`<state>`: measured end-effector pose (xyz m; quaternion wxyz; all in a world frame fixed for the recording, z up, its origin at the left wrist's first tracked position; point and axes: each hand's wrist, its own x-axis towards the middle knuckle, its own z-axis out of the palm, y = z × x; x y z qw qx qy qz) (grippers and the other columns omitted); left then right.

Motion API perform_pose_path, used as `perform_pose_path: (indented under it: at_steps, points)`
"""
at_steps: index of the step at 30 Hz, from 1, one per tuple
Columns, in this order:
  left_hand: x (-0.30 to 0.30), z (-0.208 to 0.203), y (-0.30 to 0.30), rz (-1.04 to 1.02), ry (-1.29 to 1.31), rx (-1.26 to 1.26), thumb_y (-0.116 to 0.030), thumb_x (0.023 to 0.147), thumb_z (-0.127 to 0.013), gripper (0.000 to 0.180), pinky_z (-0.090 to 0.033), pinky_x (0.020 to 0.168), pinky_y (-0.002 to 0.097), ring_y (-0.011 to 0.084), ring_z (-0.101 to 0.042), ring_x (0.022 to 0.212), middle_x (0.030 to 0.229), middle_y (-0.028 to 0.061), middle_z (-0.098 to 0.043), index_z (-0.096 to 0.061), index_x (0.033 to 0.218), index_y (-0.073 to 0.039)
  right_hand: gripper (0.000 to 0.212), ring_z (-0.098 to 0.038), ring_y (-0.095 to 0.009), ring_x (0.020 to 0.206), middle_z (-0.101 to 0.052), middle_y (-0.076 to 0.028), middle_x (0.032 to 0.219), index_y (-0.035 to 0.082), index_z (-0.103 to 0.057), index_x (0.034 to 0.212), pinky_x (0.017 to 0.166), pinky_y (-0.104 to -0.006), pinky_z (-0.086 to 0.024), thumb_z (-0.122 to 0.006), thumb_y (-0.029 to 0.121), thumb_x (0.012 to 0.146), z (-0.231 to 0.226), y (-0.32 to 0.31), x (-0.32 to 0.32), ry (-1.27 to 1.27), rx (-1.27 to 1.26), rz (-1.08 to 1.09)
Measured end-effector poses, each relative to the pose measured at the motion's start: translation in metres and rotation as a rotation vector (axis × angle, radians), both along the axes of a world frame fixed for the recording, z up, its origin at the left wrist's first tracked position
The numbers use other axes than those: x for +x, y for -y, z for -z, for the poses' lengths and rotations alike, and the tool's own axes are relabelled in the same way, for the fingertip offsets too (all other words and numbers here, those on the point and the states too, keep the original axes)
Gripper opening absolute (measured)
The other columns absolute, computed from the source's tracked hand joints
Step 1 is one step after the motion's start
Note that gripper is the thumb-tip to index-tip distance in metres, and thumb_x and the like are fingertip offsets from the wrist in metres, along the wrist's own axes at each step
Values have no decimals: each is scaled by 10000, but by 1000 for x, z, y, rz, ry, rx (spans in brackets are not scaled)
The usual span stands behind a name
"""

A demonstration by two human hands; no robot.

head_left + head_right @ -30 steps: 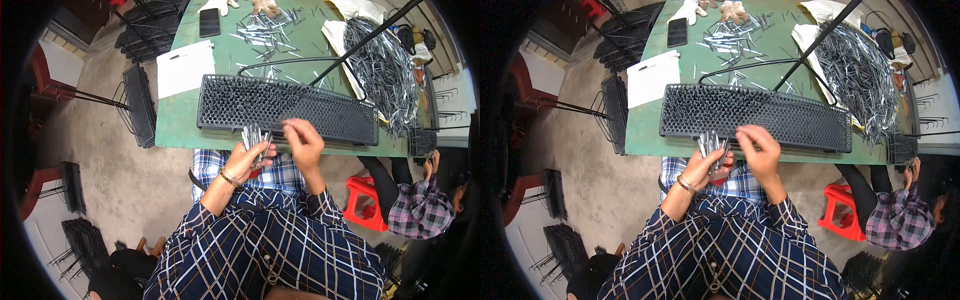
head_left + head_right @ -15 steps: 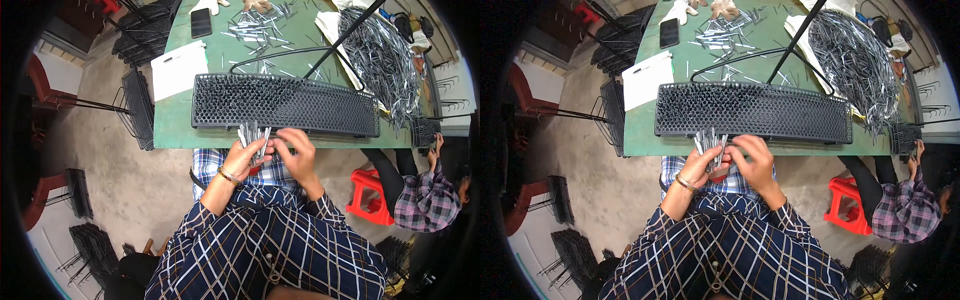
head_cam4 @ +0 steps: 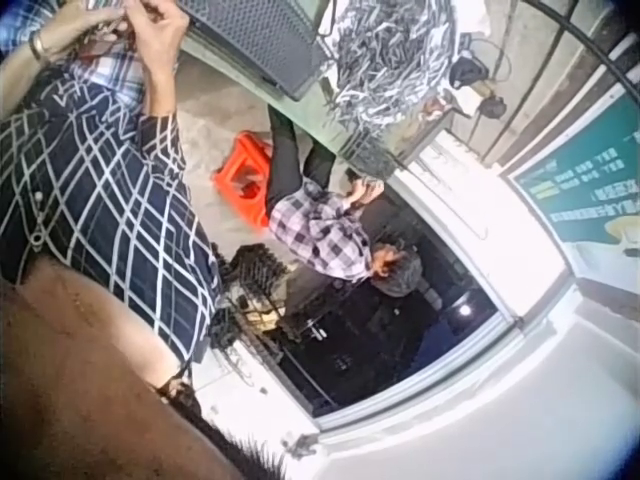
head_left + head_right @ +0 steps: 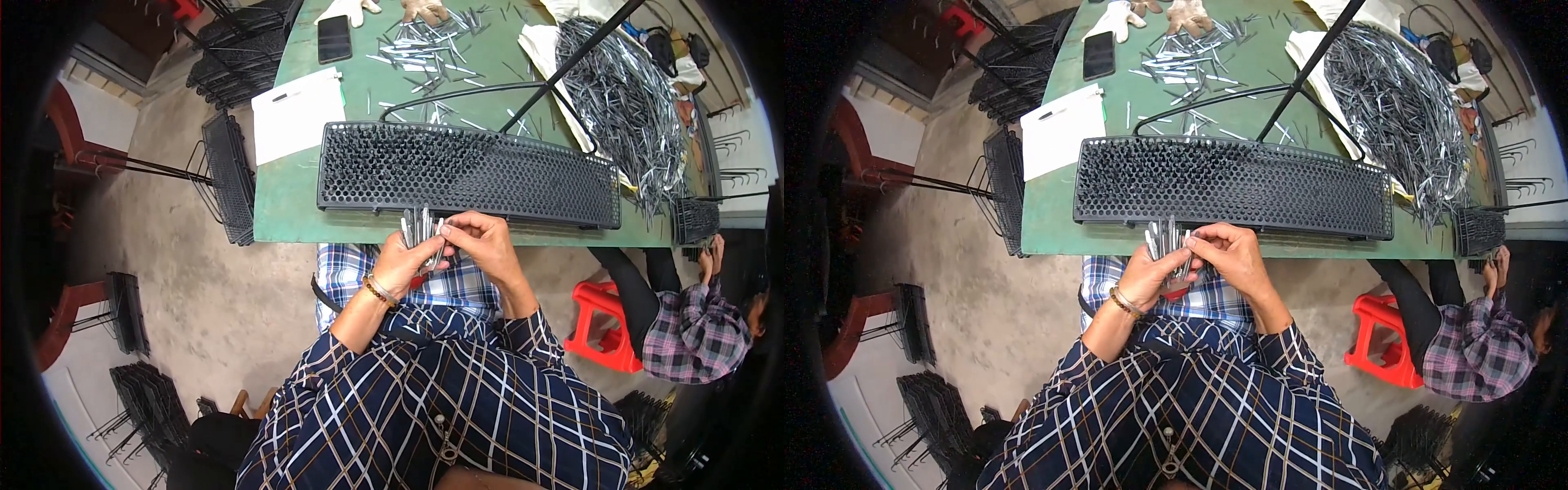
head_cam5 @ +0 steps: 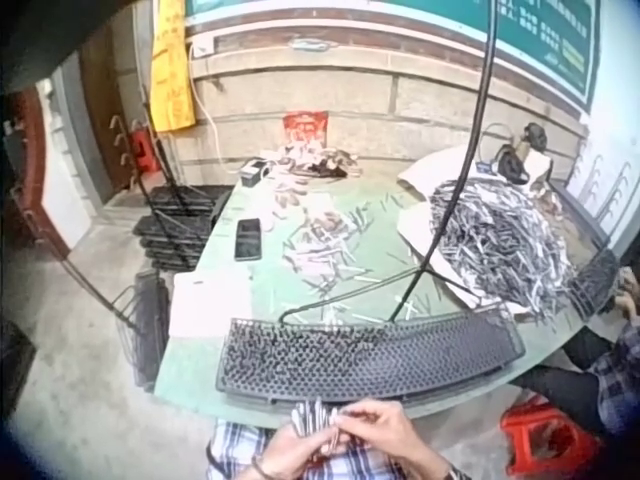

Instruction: Inserting small metal pins into a perforated grid plate on a workbench.

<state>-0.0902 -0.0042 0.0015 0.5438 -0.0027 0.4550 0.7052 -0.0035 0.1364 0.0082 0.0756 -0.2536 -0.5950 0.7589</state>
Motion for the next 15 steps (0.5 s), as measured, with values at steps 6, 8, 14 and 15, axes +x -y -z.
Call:
perform_pose_path:
  at_steps: [6,8,14,15]
  points:
    - [0,4,0,-4,14,-18,-76,881,-567,183,-583,671,297,172,-642,833,933,82,-633,-586,1047,1,130,-603,-87,648,-651,-67,772,-47,-632,904,583,-205,-480,-647,59,830,0,-2,-1,16,48,1]
    - [-1,7,0,-8,36,-38,-78,882,-564,182,-581,678,306,177,-641,842,931,84,-634,-587,1044,1,126,-605,-91,651,-651,-64,766,-37,-627,905,580,-207,-474,-644,66,835,0,-3,-3,-4,59,26]
    - [0,9,0,-74,48,-85,-86,879,-566,169,-575,699,328,183,-636,848,911,81,-632,-591,1031,-14,135,-605,-88,657,-657,-65,771,-19,-634,906,591,-202,-472,-659,90,830,-10,-4,-3,24,63,-16]
    - [0,9,0,-78,30,-87,-120,875,-582,143,-549,627,262,151,-632,760,874,52,-630,-600,994,-42,150,-602,-84,662,-658,-64,778,-20,-637,919,595,-200,-472,-664,96,827,-9,-5,-3,22,80,-35]
